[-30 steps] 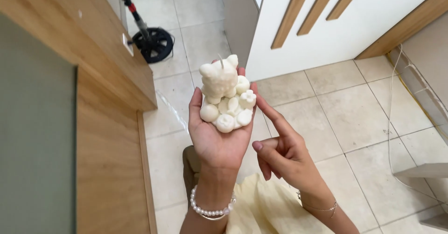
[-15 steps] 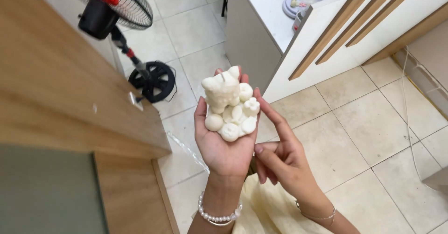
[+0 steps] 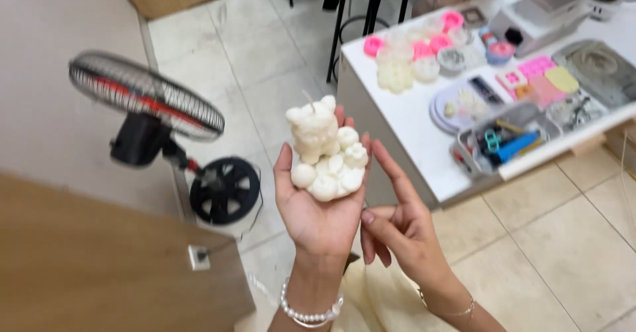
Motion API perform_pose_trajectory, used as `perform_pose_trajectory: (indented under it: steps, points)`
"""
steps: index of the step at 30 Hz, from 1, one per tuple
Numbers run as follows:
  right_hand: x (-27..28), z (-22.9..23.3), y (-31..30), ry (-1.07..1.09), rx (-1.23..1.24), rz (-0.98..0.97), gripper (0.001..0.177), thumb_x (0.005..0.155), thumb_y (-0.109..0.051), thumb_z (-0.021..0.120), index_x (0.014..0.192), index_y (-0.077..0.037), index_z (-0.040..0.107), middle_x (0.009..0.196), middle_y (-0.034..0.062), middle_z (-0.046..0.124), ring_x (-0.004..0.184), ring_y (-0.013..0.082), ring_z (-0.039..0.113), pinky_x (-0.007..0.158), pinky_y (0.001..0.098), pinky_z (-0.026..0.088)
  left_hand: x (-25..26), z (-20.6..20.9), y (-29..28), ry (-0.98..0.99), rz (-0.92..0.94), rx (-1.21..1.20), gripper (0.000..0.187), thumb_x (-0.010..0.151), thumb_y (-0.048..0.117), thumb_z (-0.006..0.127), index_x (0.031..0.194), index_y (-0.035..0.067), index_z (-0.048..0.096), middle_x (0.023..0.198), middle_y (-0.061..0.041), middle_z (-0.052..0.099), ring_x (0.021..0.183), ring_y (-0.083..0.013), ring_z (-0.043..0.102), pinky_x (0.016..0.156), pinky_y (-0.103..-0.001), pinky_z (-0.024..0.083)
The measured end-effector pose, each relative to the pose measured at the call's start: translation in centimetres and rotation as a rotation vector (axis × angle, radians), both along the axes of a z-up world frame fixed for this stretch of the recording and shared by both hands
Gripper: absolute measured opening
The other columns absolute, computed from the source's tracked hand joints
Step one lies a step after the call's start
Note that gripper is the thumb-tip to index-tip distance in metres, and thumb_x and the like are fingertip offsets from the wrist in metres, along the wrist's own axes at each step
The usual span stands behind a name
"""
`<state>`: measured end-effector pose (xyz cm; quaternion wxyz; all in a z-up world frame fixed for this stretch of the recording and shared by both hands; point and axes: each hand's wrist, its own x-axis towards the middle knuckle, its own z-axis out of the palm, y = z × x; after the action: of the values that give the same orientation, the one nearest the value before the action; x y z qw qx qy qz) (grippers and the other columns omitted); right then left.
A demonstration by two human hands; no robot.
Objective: Organizing and moving decorative wax candles from a display shelf to a workshop table.
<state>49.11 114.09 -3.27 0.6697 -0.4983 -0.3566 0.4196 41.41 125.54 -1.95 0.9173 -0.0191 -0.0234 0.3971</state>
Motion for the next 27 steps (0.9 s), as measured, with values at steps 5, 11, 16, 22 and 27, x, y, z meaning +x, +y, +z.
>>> perform_pose_trajectory:
  steps: [5,11,16,22,27]
  points:
    - [4.2,0.6,6.2,0.014,-0.082,0.026,0.083,0.097,-0.003,0.055,0.168,-0.013,0.013,0.06,0.0037,0.063,0.046,0.0096,0.059,0.037,0.0197,0.039,4.3,-0.1,6.6,0.004,-0.024,-0.057,0.059,0.104,0.039,0.04,0.154,0.008,0.043,0.155,-0.015,0.049,0.143,-0.0297,0.045,0.12,-0.049,0.035]
    - [8.4,-0.6,15.6,0.038,-0.017,-0.008,0.082,0.097,-0.004,0.055,0.167,-0.009,0.014,0.061,0.0039,0.063,0.047,0.01,0.06,0.037,0.0202,0.04,8.9,-1.0,16.4,-0.014,-0.087,-0.089,0.058,0.104,0.037,0.041,0.154,0.008,0.044,0.155,-0.016,0.048,0.143,-0.0314,0.045,0.119,-0.049,0.036]
    - [12.0,-0.5,25.0,-0.01,-0.044,-0.055,0.079,0.097,-0.003,0.053,0.166,-0.008,0.015,0.061,0.0035,0.063,0.047,0.01,0.061,0.037,0.0206,0.041,13.6,-0.8,26.1,-0.07,-0.132,-0.046,0.058,0.105,0.037,0.041,0.154,0.005,0.043,0.155,-0.016,0.049,0.144,-0.031,0.044,0.121,-0.048,0.036]
    - [17.4,0.0,36.5,-0.061,0.01,-0.138,0.08,0.096,-0.002,0.053,0.166,-0.01,0.015,0.061,0.0041,0.065,0.048,0.0104,0.063,0.039,0.0207,0.042,19.4,0.7,37.6,-0.08,-0.135,0.031,0.06,0.105,0.039,0.04,0.152,0.001,0.043,0.151,-0.018,0.05,0.143,-0.0322,0.045,0.121,-0.049,0.035]
    - [20.6,-0.2,42.9,-0.033,-0.046,-0.181,0.08,0.096,0.0,0.054,0.166,-0.011,0.015,0.06,0.0042,0.064,0.048,0.0093,0.061,0.039,0.0195,0.04,22.6,0.7,44.5,-0.088,-0.191,-0.036,0.063,0.106,0.041,0.039,0.152,-0.001,0.043,0.151,-0.019,0.05,0.144,-0.0323,0.045,0.123,-0.048,0.034]
